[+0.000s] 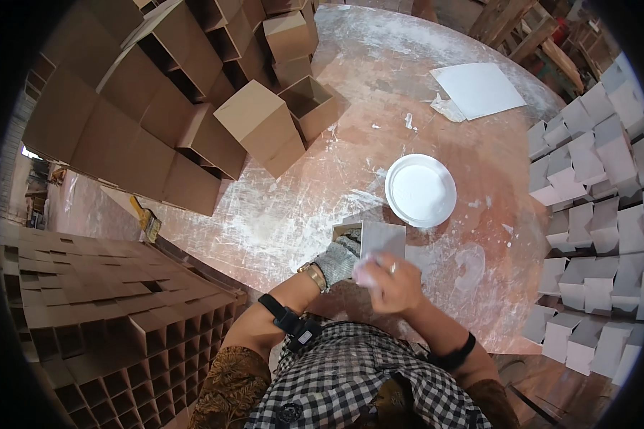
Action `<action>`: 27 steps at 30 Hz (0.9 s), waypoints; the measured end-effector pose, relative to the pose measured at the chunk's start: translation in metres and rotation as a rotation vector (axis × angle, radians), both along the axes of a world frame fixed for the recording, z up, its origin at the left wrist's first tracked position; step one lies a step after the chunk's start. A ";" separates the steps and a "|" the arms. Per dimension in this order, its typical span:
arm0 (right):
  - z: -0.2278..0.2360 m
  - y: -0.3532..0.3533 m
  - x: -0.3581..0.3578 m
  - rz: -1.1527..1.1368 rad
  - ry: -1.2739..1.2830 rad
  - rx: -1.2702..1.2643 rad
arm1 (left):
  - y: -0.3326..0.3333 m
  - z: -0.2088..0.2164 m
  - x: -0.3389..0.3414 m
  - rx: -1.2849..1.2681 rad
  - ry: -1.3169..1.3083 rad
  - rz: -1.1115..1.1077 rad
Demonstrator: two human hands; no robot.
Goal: The recorder wipes the inner and outer surfaces of small cardboard boxes with a pink cloth after dipping the cloth in a white liquid.
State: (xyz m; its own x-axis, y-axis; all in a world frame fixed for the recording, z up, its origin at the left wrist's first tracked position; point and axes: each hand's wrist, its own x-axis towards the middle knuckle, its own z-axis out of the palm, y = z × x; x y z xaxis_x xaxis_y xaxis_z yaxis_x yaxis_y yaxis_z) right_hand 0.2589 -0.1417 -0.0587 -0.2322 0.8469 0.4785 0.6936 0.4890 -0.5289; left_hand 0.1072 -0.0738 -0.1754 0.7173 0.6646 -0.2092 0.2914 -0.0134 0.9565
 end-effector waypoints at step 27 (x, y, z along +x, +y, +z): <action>-0.007 0.025 0.016 0.061 0.018 0.077 | 0.002 -0.036 -0.010 -0.501 -0.250 0.050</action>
